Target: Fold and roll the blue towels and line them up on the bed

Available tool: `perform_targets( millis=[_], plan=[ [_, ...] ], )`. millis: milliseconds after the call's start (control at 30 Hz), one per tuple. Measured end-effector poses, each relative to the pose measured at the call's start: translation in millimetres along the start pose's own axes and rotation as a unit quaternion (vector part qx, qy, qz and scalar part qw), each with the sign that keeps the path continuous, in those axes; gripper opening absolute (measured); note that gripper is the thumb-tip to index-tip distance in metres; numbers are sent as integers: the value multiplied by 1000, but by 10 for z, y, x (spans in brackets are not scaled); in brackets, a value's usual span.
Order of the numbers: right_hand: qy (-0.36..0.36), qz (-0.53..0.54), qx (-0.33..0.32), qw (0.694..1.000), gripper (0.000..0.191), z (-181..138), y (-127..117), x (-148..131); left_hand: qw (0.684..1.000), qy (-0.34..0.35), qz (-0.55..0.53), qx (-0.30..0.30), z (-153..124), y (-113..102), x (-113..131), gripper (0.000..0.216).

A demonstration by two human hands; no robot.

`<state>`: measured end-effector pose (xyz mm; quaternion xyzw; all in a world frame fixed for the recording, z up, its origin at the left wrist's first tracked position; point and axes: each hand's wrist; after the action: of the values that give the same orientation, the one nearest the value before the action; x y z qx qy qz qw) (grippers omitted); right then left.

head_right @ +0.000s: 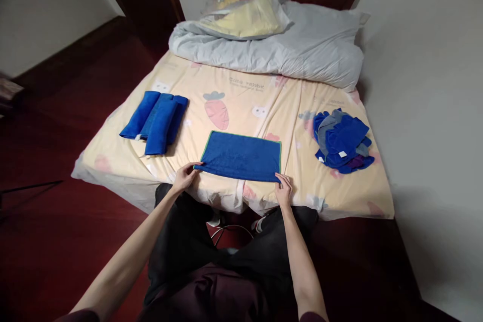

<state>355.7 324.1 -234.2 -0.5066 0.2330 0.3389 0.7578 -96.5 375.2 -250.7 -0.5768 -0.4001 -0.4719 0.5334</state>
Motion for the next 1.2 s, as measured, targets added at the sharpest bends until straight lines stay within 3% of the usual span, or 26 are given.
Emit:
perform_targets(
  millis=[133, 300, 433, 667, 1200],
  plan=[
    [3, 24, 18, 1000, 35, -3, 11, 45, 1000, -8, -4, 24, 22, 5, -24, 38],
    [54, 23, 45, 997, 22, -27, 41, 139, 998, -9, 4, 56, 49, 7, -44, 38],
    [97, 14, 75, 992, 34, -36, 89, 207, 997, -11, 1, 76, 49, 22, -42, 41],
    [129, 12, 68, 989, 47, -32, 122, 234, 994, -17, 36, 101, 54, 49, -67, 46],
    [121, -85, 85, 985, 44, -48, 151, 120, 977, -41, 115, 177, -5, 118, -22, 42]
  ],
)
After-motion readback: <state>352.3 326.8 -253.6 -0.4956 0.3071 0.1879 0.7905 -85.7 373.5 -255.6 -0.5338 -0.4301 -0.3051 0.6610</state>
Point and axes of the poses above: each hand's wrist, its own z-axis towards the middle knuckle, its own y-axis out of the palm, x = y × z, and after that the axes turned 11 degrees about -x, right-handed
